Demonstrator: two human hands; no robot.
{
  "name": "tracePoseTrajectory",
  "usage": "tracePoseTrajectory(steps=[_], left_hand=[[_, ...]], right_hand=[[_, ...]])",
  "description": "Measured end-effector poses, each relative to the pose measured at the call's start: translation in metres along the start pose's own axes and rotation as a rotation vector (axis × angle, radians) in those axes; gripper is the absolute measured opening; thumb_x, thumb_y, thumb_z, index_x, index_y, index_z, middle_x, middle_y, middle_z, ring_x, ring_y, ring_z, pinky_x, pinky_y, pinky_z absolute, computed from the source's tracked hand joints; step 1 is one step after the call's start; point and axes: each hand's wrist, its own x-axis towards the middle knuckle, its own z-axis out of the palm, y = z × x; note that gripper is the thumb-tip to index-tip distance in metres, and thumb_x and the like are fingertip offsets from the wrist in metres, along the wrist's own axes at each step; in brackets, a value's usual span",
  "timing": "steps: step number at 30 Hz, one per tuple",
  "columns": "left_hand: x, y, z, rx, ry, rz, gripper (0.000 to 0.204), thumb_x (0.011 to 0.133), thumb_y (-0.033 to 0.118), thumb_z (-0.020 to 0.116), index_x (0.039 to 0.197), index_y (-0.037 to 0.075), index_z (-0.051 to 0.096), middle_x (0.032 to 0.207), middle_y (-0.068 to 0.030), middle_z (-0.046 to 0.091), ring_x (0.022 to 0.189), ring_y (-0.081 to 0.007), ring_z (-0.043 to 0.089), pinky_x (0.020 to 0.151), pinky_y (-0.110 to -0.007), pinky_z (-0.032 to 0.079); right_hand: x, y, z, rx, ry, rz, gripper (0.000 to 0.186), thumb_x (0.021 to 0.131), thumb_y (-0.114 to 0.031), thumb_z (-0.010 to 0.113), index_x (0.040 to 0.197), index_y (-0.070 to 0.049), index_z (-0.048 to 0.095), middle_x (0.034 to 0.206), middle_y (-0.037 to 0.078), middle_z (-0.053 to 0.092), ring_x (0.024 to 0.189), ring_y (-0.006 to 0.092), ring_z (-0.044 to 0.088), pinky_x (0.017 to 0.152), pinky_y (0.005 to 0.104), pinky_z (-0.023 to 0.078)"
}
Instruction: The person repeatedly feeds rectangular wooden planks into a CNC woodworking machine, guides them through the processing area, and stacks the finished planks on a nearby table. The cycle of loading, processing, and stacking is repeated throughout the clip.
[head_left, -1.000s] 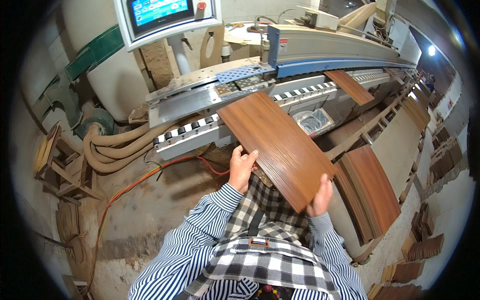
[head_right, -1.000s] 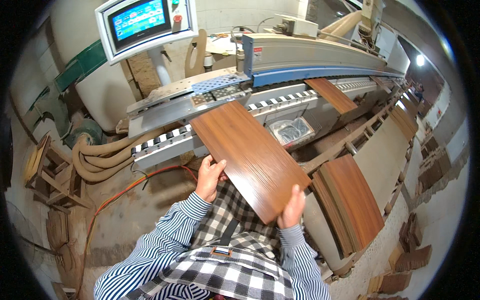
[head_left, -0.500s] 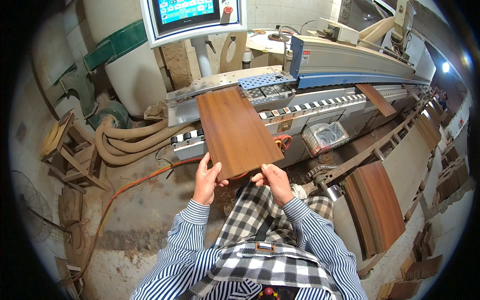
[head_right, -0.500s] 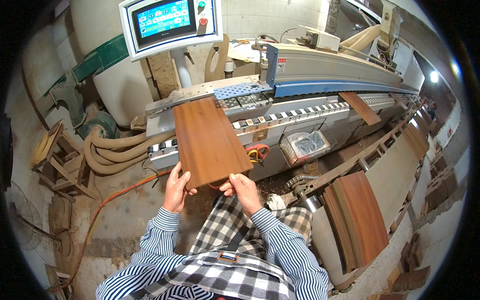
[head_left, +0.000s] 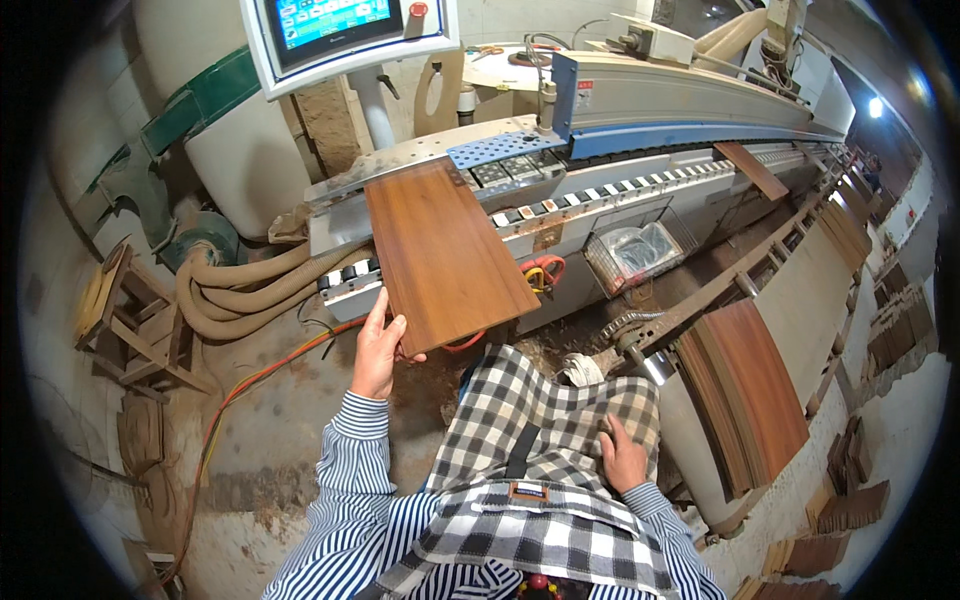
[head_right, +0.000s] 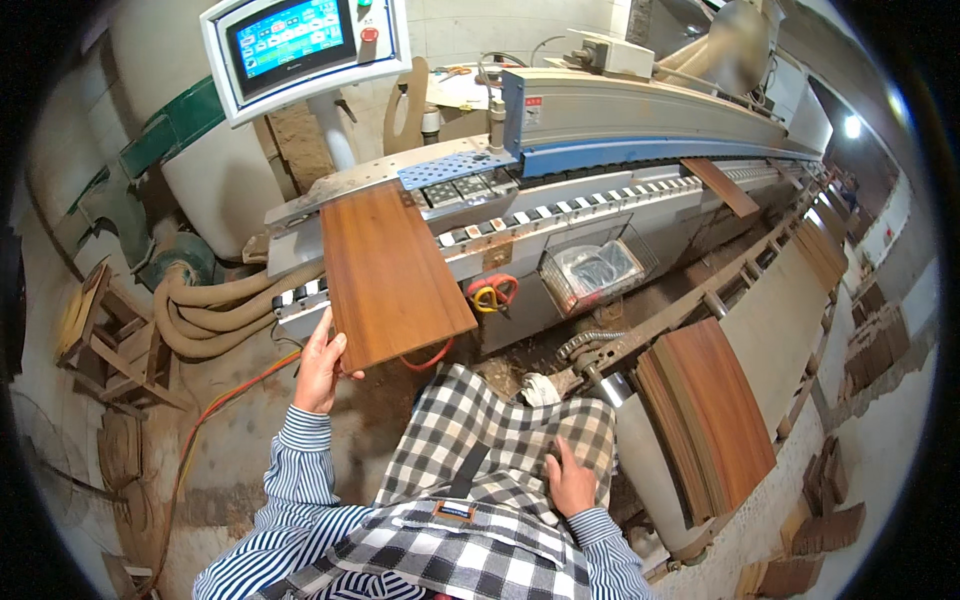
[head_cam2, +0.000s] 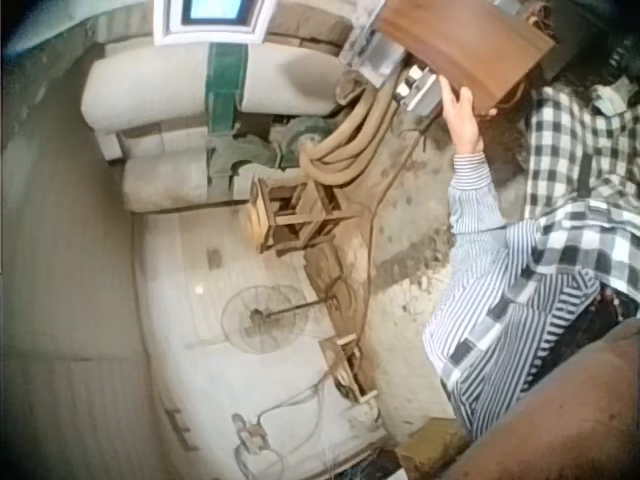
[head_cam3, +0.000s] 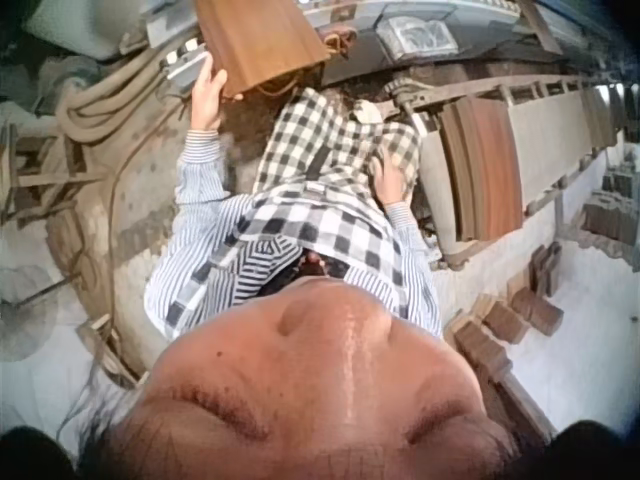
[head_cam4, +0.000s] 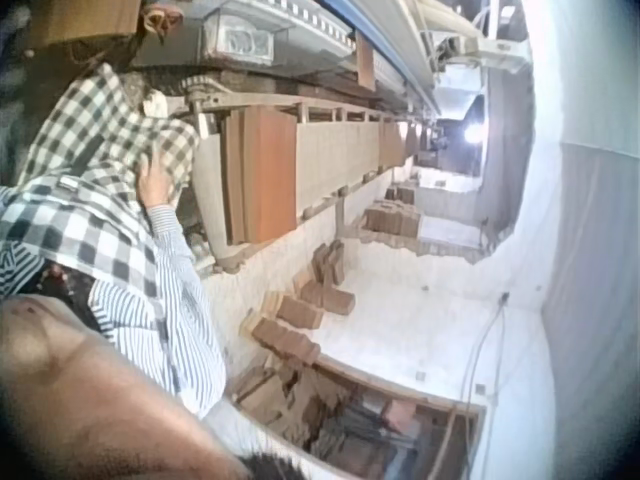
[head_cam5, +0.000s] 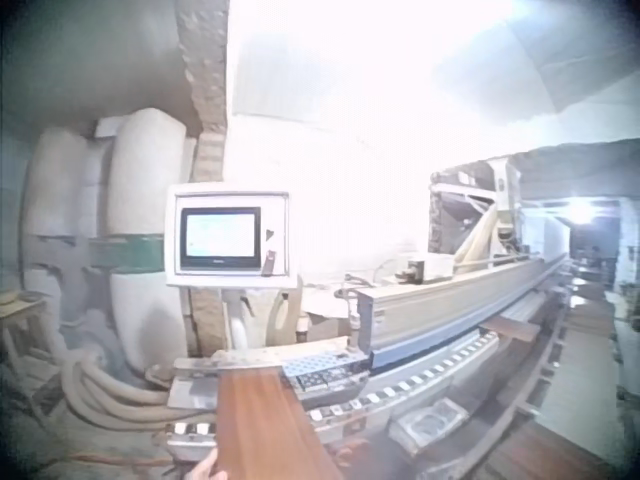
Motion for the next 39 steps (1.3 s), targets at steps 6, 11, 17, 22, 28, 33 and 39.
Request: tracePoseTrajectory(steps=[6, 11, 17, 22, 28, 33, 39], left_hand=[[0.007, 0.004, 0.022, 0.055, -0.047, -0.028, 0.058, 0.093, 0.01, 0.041, 0.143, 0.009, 0.012, 0.112, -0.0098, 0.057, 0.072, -0.0116, 0.064, 0.055, -0.024, 0.056], [0.019, -0.007, 0.051, -0.01, -0.017, -0.029, 0.058, 0.092, 0.011, 0.044, 0.143, 0.01, 0.015, 0.08, -0.0025, 0.061, 0.055, -0.0059, 0.056, 0.053, -0.025, 0.056], [0.033, -0.014, 0.09, 0.015, -0.025, -0.073, 0.059, 0.092, 0.012, 0.044, 0.143, 0.01, 0.014, 0.07, 0.0014, 0.051, 0.051, -0.0035, 0.043, 0.056, -0.025, 0.055], [0.049, -0.028, 0.117, -0.03, -0.112, -0.07, 0.062, 0.093, 0.009, 0.04, 0.143, 0.009, 0.003, 0.091, -0.0112, 0.063, 0.059, -0.0112, 0.061, 0.052, -0.026, 0.055], [0.066, -0.044, 0.152, -0.017, -0.086, -0.077, 0.059, 0.094, 0.011, 0.04, 0.144, 0.012, 0.009, 0.077, -0.0078, 0.063, 0.052, -0.0113, 0.059, 0.047, -0.023, 0.049], [0.081, -0.052, 0.191, -0.041, -0.094, -0.08, 0.063, 0.093, 0.009, 0.04, 0.143, 0.01, 0.002, 0.078, -0.0081, 0.06, 0.044, -0.0077, 0.046, 0.047, -0.027, 0.052], [0.099, -0.067, 0.242, -0.023, -0.097, -0.086, 0.058, 0.093, 0.01, 0.04, 0.143, 0.01, 0.01, 0.072, -0.0052, 0.057, 0.046, -0.0082, 0.049, 0.046, -0.024, 0.049]], right_hand=[[-0.013, 0.017, 0.023, 0.034, 0.228, -0.115, 0.036, 0.085, -0.016, 0.054, 0.12, -0.008, 0.053, 0.06, 0.015, 0.058, 0.051, 0.0304, 0.054, 0.053, 0.0397, 0.044], [-0.012, 0.018, 0.02, 0.001, 0.193, -0.13, 0.036, 0.084, -0.016, 0.056, 0.119, -0.008, 0.054, 0.062, 0.016, 0.059, 0.052, 0.0306, 0.055, 0.054, 0.0391, 0.045], [-0.013, 0.019, 0.02, 0.002, 0.202, -0.132, 0.034, 0.084, -0.015, 0.056, 0.117, -0.007, 0.055, 0.054, 0.013, 0.054, 0.047, 0.0284, 0.053, 0.051, 0.0392, 0.043], [-0.014, 0.019, 0.017, 0.014, 0.207, -0.133, 0.033, 0.084, -0.015, 0.056, 0.116, -0.007, 0.056, 0.055, 0.013, 0.055, 0.048, 0.0289, 0.053, 0.052, 0.0387, 0.044], [-0.014, 0.023, 0.016, 0.166, 0.254, -0.128, 0.033, 0.084, -0.012, 0.055, 0.116, -0.007, 0.056, 0.057, 0.015, 0.055, 0.048, 0.0281, 0.053, 0.05, 0.0379, 0.043], [-0.02, 0.034, 0.011, 0.379, 0.293, 0.032, 0.031, 0.088, -0.008, 0.049, 0.118, -0.003, 0.054, 0.058, 0.008, 0.057, 0.047, 0.0113, 0.054, 0.046, 0.0272, 0.044], [-0.043, 0.053, -0.059, 0.558, 0.56, 0.288, 0.035, 0.089, -0.006, 0.045, 0.123, -0.002, 0.051, 0.061, 0.003, 0.053, 0.046, 0.008, 0.048, 0.044, 0.0245, 0.042]])
